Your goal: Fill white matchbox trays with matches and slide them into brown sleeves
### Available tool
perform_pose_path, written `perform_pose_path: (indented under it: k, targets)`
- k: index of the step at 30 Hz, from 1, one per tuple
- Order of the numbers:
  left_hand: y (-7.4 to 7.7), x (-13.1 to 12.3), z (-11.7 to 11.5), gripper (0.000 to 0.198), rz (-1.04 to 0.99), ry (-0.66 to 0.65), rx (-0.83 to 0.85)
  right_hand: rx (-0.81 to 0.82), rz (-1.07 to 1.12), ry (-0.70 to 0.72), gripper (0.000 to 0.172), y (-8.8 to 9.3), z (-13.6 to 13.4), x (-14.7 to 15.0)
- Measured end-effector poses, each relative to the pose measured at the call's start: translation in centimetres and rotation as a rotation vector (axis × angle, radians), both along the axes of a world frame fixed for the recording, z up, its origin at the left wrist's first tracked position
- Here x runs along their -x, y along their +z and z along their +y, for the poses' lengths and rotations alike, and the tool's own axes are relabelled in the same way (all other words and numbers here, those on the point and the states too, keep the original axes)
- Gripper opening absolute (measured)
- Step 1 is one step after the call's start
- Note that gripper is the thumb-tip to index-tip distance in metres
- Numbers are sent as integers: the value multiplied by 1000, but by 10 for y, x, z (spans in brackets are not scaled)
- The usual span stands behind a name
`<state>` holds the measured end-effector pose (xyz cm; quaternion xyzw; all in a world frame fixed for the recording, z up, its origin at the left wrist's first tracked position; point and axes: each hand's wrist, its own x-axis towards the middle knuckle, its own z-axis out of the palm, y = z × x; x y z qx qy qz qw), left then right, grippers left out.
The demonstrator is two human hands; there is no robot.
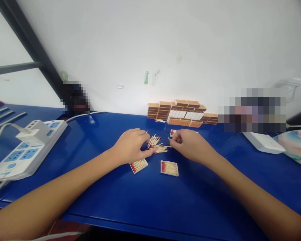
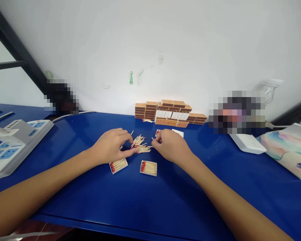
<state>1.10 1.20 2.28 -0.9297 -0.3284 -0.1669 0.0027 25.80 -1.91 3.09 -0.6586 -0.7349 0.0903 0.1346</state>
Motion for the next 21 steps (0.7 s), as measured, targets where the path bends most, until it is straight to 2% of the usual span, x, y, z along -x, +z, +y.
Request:
perform_pose_path:
  k: [5, 8, 11, 13, 16, 18, 21]
  targets:
    - [-3, 0, 0, 36, 1, 3, 1, 158, 109, -34, 24, 7, -18, 2]
    - [-4, 0, 0, 37, 7, 6, 2, 169, 105, -24, 25, 7, -21, -1]
    - [-4, 0, 1, 39, 13, 3, 0, 159, 47, 3, 34, 7, -19, -12]
    - [-4, 0, 1, 39, 13, -4, -4, 152, 49, 70, 36, 7, -16, -21]
    - [-4, 0, 1, 38, 14, -13, -11, 83, 112, 256, 21, 7, -13, -34]
    - [-5, 0, 1, 38, 13, -18, -12, 65, 132, 367, 20, 7, -11, -40]
    - [-5, 0, 1, 38, 6, -17, -12, 138, 127, 415, 18, 7, -8, -43]
